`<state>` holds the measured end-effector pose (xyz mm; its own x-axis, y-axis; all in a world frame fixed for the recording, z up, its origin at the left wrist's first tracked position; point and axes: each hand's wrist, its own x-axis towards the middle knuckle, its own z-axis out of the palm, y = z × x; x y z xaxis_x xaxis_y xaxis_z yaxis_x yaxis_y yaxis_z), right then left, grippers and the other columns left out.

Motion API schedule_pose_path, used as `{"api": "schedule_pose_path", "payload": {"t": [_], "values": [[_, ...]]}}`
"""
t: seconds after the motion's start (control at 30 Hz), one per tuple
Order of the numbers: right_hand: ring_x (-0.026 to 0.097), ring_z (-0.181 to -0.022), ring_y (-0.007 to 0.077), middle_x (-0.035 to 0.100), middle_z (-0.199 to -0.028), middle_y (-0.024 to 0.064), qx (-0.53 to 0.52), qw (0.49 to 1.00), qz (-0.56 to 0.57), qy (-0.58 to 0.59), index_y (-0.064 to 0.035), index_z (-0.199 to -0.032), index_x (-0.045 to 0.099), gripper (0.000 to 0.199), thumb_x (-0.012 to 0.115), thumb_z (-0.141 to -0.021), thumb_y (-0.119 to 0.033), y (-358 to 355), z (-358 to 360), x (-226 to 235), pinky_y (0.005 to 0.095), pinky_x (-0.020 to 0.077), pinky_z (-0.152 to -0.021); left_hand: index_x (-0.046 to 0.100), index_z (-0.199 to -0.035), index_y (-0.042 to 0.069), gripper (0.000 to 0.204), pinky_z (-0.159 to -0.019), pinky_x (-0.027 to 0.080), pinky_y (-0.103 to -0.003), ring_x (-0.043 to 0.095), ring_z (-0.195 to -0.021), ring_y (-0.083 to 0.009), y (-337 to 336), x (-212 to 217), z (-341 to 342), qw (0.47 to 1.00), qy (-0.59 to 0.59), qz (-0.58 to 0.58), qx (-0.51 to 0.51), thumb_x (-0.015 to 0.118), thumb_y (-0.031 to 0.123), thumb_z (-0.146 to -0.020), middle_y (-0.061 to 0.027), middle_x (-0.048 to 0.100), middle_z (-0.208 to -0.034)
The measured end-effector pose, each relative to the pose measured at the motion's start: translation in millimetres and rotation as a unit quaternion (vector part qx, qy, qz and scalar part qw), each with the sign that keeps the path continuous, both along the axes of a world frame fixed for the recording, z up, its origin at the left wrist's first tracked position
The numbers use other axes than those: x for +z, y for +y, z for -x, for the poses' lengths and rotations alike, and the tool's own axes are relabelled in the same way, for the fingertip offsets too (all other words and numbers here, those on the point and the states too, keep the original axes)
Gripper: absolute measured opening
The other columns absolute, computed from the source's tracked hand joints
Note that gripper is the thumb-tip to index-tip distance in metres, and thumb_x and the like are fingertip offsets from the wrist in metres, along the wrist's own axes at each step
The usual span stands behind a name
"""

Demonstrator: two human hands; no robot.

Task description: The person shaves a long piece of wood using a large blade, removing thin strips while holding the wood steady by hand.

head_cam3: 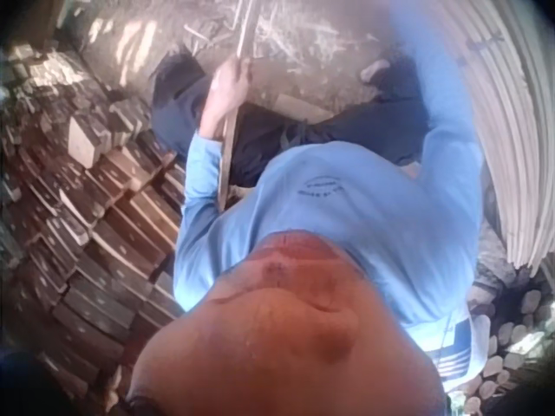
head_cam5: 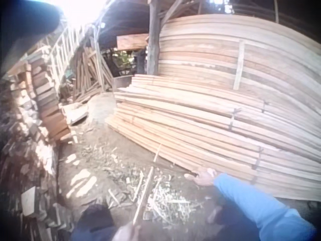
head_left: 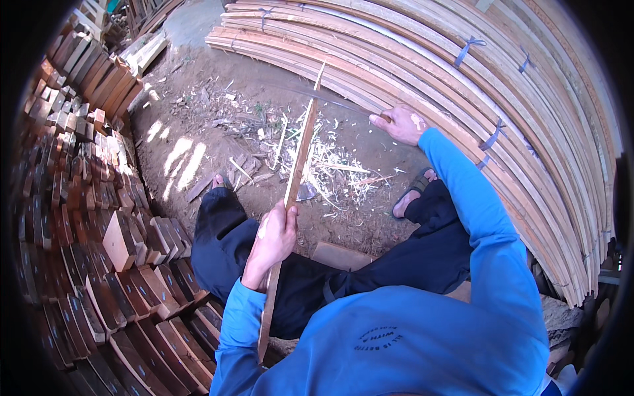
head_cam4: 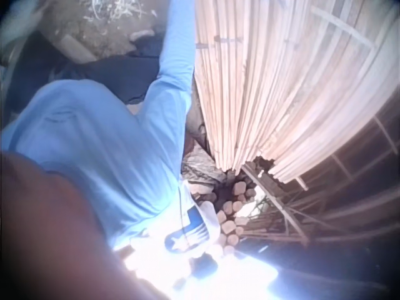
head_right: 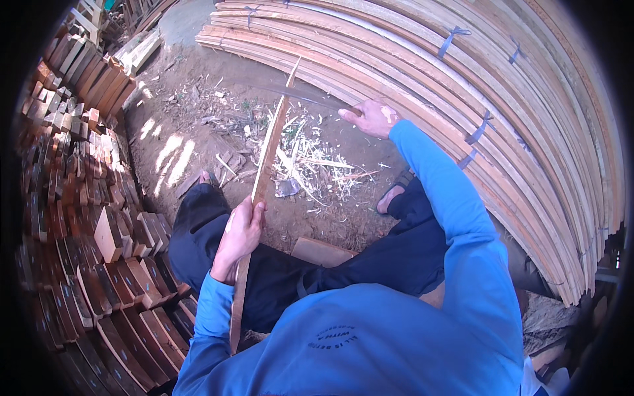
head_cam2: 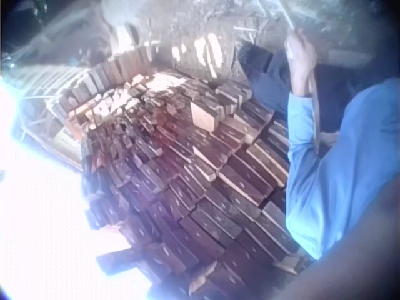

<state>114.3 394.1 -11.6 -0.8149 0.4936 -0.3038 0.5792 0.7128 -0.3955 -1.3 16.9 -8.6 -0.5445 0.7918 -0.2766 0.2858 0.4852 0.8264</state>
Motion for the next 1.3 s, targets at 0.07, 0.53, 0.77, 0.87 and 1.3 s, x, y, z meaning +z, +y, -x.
{"api": "schedule_pose_path", "payload": {"t": [0.07, 0.53, 0.77, 0.87, 1.3], "values": [[0.068, -0.089, 0.0370, 0.070, -0.087, 0.0235, 0.050, 0.999, 0.014, 0.017, -0.0001, -0.103, 0.072, 0.075, 0.045, -0.093, -0.069, 3, -3, 0, 0.0495, 0.0506, -0.087, 0.051, -0.093, -0.001, 0.019, -0.057, 0.043, -0.046, 0.058, -0.059, -0.0323, 1, 0, 1, 1.000, -0.018, 0.002, 0.007, 0.048, 0.014, -0.103, -0.0167, 0.056, -0.066], [0.067, -0.080, 0.0418, 0.068, -0.079, 0.0255, 0.100, 0.994, -0.026, 0.028, 0.0004, -0.099, 0.073, 0.073, 0.047, -0.094, -0.068, -27, 10, 20, 0.0494, 0.0521, -0.083, 0.054, -0.096, 0.000, 0.020, -0.059, 0.046, -0.042, 0.059, -0.061, -0.0278, 5, -2, 4, 1.000, 0.015, -0.009, 0.022, 0.047, 0.016, -0.104, -0.0141, 0.057, -0.067], [0.065, -0.094, 0.0416, 0.068, -0.090, 0.0298, 0.133, 0.990, -0.045, 0.011, 0.0041, -0.107, 0.071, 0.080, 0.046, -0.093, -0.070, -62, 18, 29, 0.0509, 0.0508, -0.088, 0.054, -0.096, 0.000, 0.020, -0.059, 0.045, -0.042, 0.058, -0.061, -0.0268, 2, -23, 12, 0.998, 0.033, -0.047, 0.035, 0.046, 0.017, -0.104, -0.0131, 0.056, -0.066], [0.067, -0.088, 0.0399, 0.068, -0.084, 0.0295, 0.088, 0.996, -0.025, 0.022, 0.0064, -0.101, 0.071, 0.081, 0.045, -0.093, -0.070, -38, 15, 24, 0.0510, 0.0510, -0.086, 0.054, -0.096, 0.001, 0.018, -0.058, 0.044, -0.040, 0.054, -0.060, -0.0233, -1, -13, 7, 0.999, -0.019, -0.039, 0.026, 0.046, 0.016, -0.104, -0.0106, 0.053, -0.065], [0.065, -0.074, 0.0360, 0.064, -0.071, 0.0220, 0.019, 0.999, -0.048, 0.016, 0.0020, -0.080, 0.066, 0.073, 0.049, -0.092, -0.068, -10, 26, 8, 0.0513, 0.0483, -0.074, 0.054, -0.096, 0.001, 0.019, -0.057, 0.044, -0.038, 0.055, -0.058, -0.0200, 3, -6, 3, 0.996, -0.082, -0.011, 0.021, 0.046, 0.016, -0.104, -0.0083, 0.053, -0.063]]}}
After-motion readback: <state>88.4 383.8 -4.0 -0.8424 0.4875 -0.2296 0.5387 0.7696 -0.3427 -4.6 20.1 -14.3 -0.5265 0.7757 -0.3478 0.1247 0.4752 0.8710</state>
